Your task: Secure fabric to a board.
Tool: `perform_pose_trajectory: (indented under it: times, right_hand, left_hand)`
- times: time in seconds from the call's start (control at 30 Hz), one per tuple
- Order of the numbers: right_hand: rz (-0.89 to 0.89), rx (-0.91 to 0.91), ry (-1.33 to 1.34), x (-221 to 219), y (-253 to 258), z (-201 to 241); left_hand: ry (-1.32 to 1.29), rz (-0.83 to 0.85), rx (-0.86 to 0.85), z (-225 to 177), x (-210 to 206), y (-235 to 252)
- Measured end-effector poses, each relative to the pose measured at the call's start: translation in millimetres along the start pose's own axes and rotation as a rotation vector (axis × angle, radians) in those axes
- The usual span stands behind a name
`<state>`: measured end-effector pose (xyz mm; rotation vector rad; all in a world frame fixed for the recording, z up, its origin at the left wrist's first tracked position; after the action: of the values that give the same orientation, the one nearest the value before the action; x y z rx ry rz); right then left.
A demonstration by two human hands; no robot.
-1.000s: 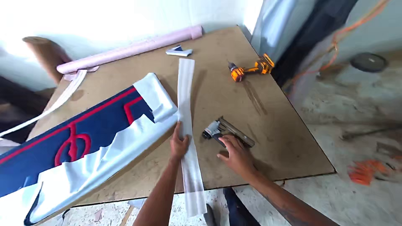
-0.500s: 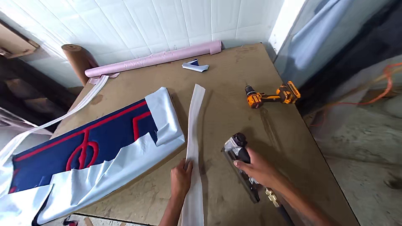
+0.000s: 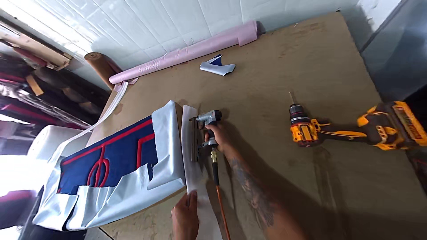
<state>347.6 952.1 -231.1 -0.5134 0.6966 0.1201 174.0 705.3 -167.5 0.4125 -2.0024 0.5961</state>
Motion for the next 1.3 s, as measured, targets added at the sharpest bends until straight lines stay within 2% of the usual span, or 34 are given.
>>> perform_pose_trajectory:
  times: [0.03, 0.07, 0.1, 0.2, 0.33, 0.6, 1.07, 1.3]
  right_hand:
    - [-0.212, -0.26, -0.058, -12, -2, 13]
    - [-0.065, -0.015, 0.028, -10, 32, 5]
    - [0.027, 0.079, 0.139, -10, 63, -3]
    - [0.062, -0.032, 0.203, -20, 113, -8]
    - [0.091, -0.059, 0.168, -25, 136, -1]
    - [0.132, -0.05, 0.125, -27, 162, 17]
    - [0.312, -0.056, 0.062, -36, 169, 16]
    - [0.228, 0.01, 0.056, -31, 161, 20]
  left_hand:
    - [-0.003, -0.007, 0.02, -3, -3, 2]
    - [-0.008, -0.015, 0.037, -5, -6, 5]
    - [-0.01, -0.026, 0.051, -6, -8, 7]
    - [0.003, -0.05, 0.054, -12, -12, 16]
    - [0.094, -0.056, 0.042, -28, -15, 33]
    - [0.115, -0.042, 0.049, -28, -12, 53]
    - [-0.096, 0.08, 0.085, -28, -31, 68]
    - [-0.123, -0.016, 0.079, -27, -30, 61]
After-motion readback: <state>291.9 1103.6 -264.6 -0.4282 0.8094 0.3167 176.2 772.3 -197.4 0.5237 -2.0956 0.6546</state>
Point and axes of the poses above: each hand's wrist, its own y-axis towards the middle knuckle, its own x-axis out of the back of the hand, z = x × y, the point moved 8 cm from there along y, towards the middle knuckle, and after that the axes turned 4 degrees about y, right-handed, at the moved point
